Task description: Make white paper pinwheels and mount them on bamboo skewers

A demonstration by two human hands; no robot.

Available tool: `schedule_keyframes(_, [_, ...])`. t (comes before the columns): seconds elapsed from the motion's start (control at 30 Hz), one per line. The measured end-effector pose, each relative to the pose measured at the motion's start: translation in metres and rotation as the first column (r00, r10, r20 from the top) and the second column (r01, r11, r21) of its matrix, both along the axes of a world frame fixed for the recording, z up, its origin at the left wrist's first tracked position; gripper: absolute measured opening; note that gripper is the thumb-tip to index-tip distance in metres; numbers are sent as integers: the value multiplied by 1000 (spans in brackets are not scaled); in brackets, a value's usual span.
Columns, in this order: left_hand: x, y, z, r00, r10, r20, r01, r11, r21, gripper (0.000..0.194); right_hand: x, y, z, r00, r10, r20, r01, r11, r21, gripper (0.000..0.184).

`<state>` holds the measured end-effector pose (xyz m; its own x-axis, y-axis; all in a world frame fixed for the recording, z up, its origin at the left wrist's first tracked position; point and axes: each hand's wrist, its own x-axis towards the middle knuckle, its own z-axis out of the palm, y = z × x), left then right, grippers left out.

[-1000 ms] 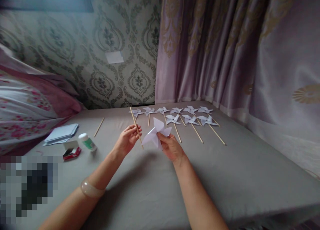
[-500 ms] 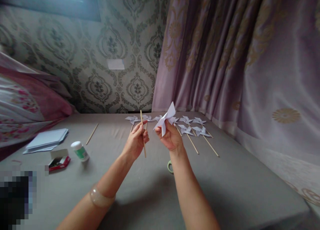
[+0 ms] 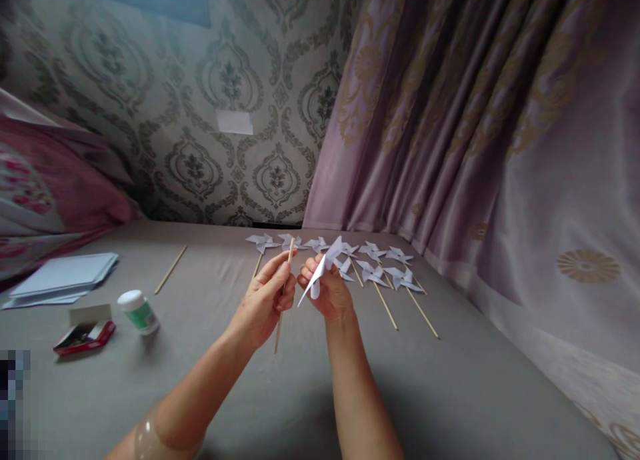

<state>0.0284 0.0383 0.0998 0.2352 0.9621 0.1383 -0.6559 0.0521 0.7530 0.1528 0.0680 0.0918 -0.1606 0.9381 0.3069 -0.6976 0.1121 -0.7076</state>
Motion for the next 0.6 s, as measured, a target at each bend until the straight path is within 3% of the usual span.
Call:
schedule_keyframes(0.3, [2,-5,4,1000,-13,-24,13,1000,-1,40,3,-1,5,996,-63,61,62,998,14,49])
schedule_keyframes(0.6, [2,-9,6,994,17,-107,-7,996,91,38,5,-5,7,987,-79,140,70,995,71,39])
